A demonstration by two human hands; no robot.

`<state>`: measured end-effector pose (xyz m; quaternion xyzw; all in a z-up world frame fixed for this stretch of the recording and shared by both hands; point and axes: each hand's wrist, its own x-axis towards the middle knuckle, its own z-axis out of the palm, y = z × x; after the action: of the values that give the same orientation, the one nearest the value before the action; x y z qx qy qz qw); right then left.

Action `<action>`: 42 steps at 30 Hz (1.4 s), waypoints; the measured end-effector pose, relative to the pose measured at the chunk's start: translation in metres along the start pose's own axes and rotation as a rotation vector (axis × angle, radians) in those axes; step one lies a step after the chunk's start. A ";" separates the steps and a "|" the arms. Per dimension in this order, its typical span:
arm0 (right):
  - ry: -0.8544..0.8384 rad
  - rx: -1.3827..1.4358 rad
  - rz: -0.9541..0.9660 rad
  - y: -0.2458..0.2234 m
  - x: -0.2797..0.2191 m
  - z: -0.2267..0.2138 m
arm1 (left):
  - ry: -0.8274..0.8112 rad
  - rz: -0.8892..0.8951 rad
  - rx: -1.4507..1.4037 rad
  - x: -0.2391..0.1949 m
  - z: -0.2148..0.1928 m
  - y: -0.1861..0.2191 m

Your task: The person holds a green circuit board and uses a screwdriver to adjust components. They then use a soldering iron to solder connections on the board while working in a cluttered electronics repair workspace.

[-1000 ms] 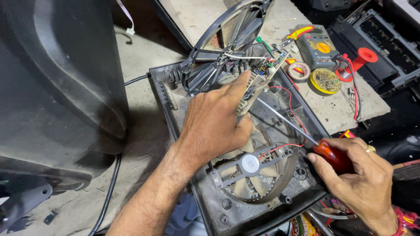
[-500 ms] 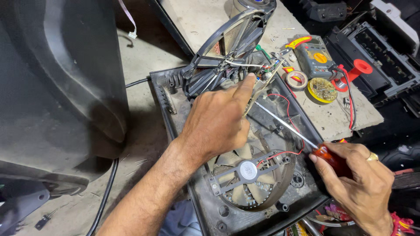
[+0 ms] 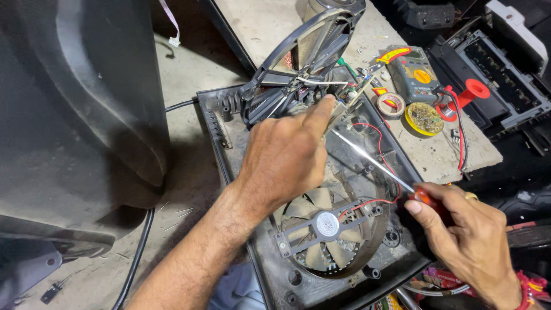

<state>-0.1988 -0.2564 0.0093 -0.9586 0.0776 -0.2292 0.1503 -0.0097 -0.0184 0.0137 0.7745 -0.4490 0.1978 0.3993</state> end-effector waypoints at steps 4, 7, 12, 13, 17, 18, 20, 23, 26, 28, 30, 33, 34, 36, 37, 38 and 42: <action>-0.154 0.017 0.077 -0.004 0.010 -0.007 | 0.068 0.008 -0.066 0.001 -0.006 -0.002; -0.137 0.097 0.036 -0.010 0.012 -0.017 | 0.110 0.008 -0.124 0.003 -0.009 -0.003; -0.069 0.085 0.050 -0.012 0.009 -0.017 | 0.033 -0.180 -0.146 0.004 -0.011 -0.009; -0.143 0.117 0.130 -0.011 0.011 -0.015 | 0.046 -0.154 -0.166 0.004 -0.012 -0.010; -0.428 0.419 0.370 -0.008 0.028 -0.013 | 0.089 -0.094 -0.200 0.003 -0.017 -0.014; -0.497 0.531 0.411 -0.008 0.034 -0.015 | 0.098 -0.090 -0.203 0.003 -0.017 -0.014; -0.613 0.620 0.416 -0.012 0.041 -0.019 | 0.123 -0.051 -0.168 0.002 -0.015 -0.014; -0.703 0.388 0.378 -0.024 0.047 -0.024 | 0.110 -0.085 -0.162 0.001 -0.014 -0.012; -0.690 0.257 0.294 -0.039 0.056 -0.021 | 0.067 -0.118 -0.163 -0.001 -0.010 -0.007; -0.632 0.317 0.272 -0.046 0.064 -0.015 | 0.055 -0.092 -0.149 -0.002 -0.007 -0.003; -0.542 0.429 0.290 -0.051 0.071 -0.004 | 0.060 -0.036 -0.125 -0.003 -0.004 -0.001; -0.467 0.468 0.260 -0.051 0.072 0.006 | 0.040 -0.052 -0.136 -0.005 -0.003 0.000; -0.432 0.439 0.213 -0.049 0.070 0.008 | 0.039 -0.044 -0.134 -0.006 -0.002 0.000; -0.360 0.384 0.123 -0.042 0.066 0.011 | 0.032 -0.026 -0.130 -0.007 0.000 -0.001; -0.378 0.337 0.141 -0.040 0.066 0.014 | 0.041 -0.016 -0.137 -0.008 0.000 -0.001; -0.390 0.289 0.160 -0.037 0.067 0.015 | 0.050 0.001 -0.145 -0.007 0.001 -0.002; -0.426 0.412 0.092 -0.038 0.072 0.020 | 0.046 -0.063 -0.149 -0.005 -0.002 -0.003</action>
<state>-0.1226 -0.2313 0.0348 -0.9299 0.0398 -0.0269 0.3647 -0.0091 -0.0135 0.0102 0.7517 -0.4286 0.1688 0.4720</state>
